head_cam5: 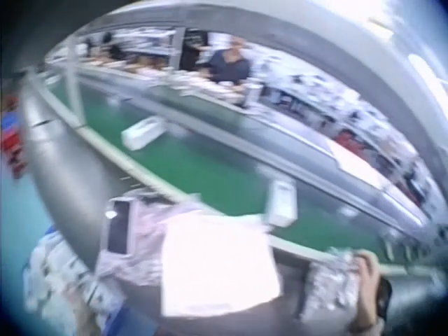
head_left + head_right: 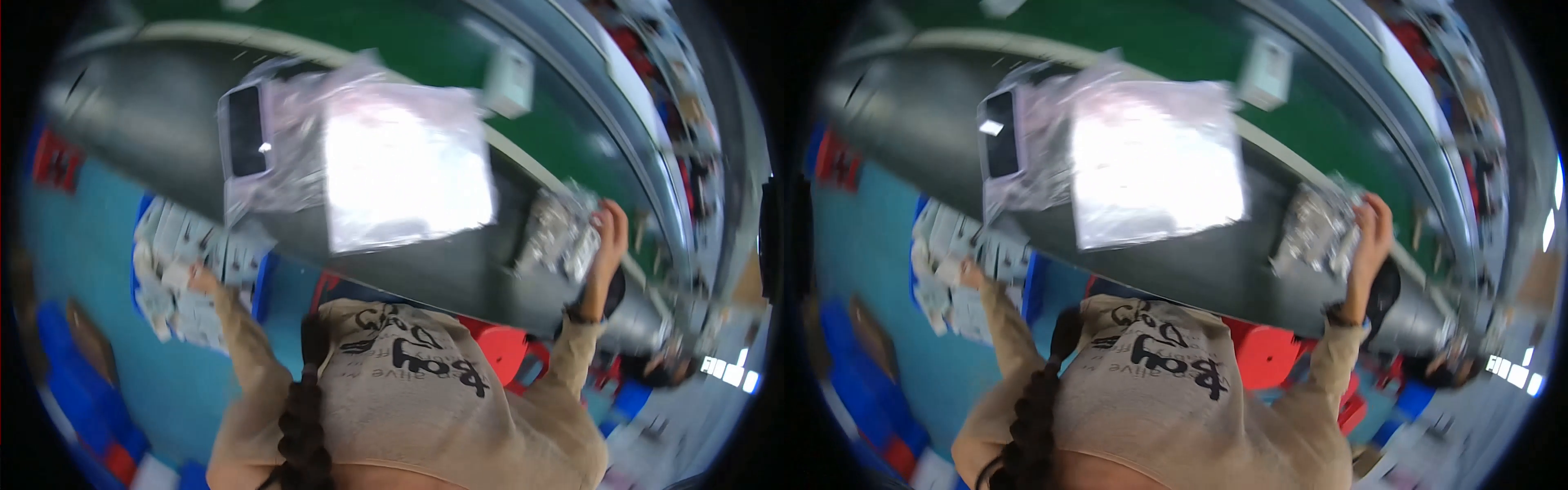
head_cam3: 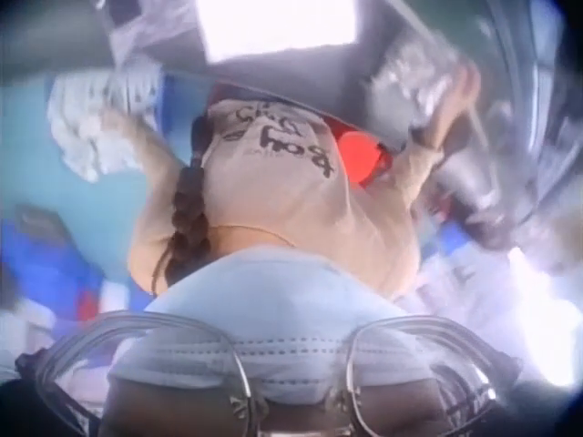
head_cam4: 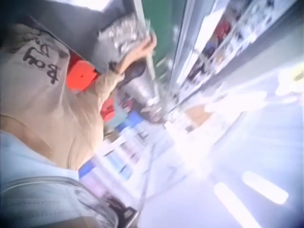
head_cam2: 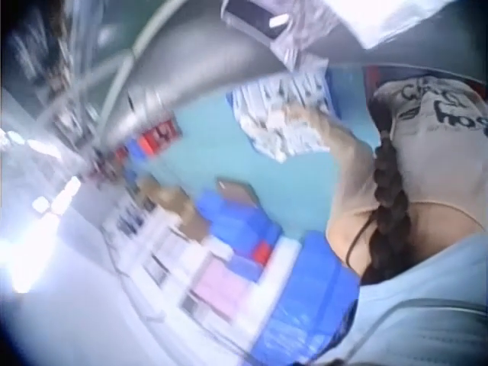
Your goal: Packing small handheld fans into individual product boxes along an assembly line.
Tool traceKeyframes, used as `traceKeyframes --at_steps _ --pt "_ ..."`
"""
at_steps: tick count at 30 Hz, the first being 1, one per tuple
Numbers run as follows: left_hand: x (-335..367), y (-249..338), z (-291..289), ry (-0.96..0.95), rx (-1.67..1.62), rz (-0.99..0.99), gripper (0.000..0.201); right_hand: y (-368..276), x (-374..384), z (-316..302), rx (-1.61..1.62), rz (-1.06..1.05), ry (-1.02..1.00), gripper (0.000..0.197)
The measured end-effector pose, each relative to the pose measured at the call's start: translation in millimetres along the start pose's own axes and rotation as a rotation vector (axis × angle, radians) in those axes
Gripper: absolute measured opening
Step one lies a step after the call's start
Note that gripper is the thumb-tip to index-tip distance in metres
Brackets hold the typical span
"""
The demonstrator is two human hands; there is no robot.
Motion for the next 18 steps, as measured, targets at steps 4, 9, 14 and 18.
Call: traceKeyframes --at_steps 4,9,14,18 --pt "-44 273 -117 0.096 0.098 0.293 0.028 -20 -30 -11 -0.251 0.008 -0.003 0.016" --pt "-85 454 -216 0.018 -0.046 0.501 0.021 -17 -38 7 -0.418 0.079 -0.009 0.018" --pt "-141 573 -243 -0.13 0.053 0.939 0.061 -4 -16 47 -0.876 0.039 -0.04 0.04" --pt "-181 615 -196 -0.484 -0.295 0.947 0.088 16 -5 65 -0.905 0.062 -0.047 0.048"
Point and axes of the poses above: each hand's wrist, its own x-axis towards the middle knuckle, its own z-axis out of the palm, y = z × x, the point moved 10 cm from there along x, towards the middle knuckle, and after that the axes turned 14 degrees about -y, right-handed, at the moved point
